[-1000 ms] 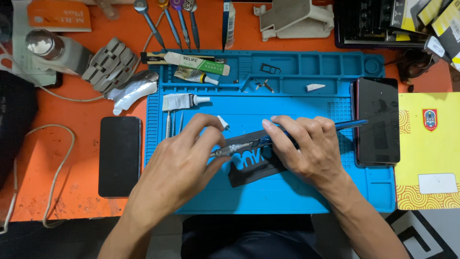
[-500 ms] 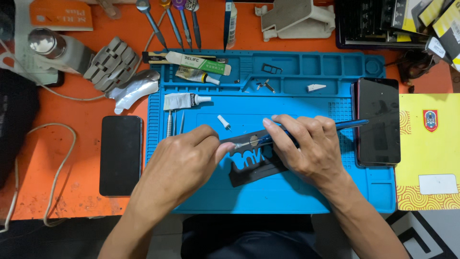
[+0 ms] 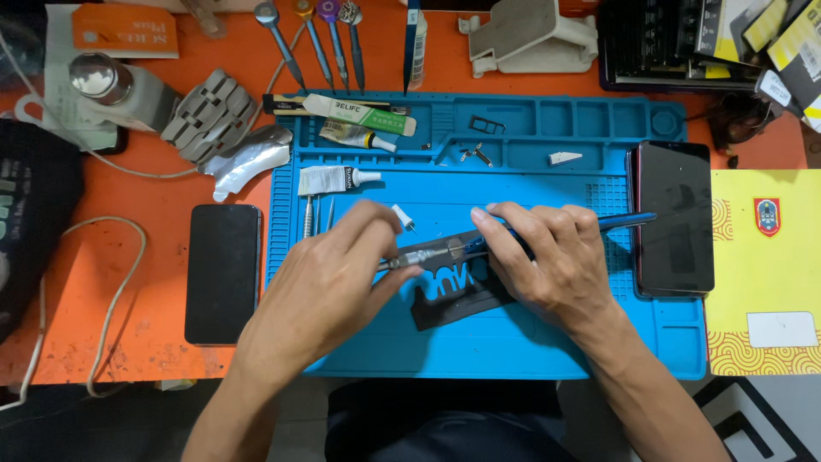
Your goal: The person handles a red smartphone, then a blue smartphone, using a prying tool to separate the back cover. They use a screwdriver to remove screws from the device frame and continue disassembling the phone to expose the internal components, including the battery and motherboard.
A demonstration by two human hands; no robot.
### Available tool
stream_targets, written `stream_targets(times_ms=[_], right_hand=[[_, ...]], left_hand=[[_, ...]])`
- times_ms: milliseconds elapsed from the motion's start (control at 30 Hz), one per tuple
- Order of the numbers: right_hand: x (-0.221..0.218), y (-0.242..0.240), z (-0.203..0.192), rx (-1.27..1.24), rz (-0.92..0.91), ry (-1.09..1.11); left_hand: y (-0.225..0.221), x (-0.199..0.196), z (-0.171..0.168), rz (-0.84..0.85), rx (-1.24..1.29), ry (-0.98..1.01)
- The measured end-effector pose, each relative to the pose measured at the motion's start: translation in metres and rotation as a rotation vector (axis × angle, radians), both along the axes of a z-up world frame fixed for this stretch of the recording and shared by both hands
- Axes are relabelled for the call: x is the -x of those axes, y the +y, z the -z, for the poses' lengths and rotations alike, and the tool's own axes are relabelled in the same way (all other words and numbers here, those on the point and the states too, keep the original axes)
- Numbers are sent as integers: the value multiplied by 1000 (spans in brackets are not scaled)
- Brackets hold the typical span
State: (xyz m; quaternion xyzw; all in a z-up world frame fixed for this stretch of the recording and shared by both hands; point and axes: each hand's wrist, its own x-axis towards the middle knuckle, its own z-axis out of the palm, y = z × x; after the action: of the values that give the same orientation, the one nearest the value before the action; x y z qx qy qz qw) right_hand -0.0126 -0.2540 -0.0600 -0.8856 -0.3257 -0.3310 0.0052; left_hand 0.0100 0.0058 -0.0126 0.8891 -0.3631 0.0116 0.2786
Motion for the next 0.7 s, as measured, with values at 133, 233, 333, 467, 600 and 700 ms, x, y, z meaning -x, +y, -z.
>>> stream_targets(times_ms=[133,233,333,467,600,700], right_hand=[[0,0,1,9,0,-9],[0,0,0,7,-6,-24],[-1,0,-1,11,-7,-16],[-4,1,-3,1,-13,-38],[-7,-1,-1,6,-6,-32],[-8,1,-3,9,-2,-26]], left_hand=[[1,2,16,-27,-89,-69],[0,1,11,0,17,-65],[0,-2,7,9,35,-6],[1,-9,16,71,109,-28],[-2,-19,21,66,98,50],[-1,-23,-1,53,25,164]])
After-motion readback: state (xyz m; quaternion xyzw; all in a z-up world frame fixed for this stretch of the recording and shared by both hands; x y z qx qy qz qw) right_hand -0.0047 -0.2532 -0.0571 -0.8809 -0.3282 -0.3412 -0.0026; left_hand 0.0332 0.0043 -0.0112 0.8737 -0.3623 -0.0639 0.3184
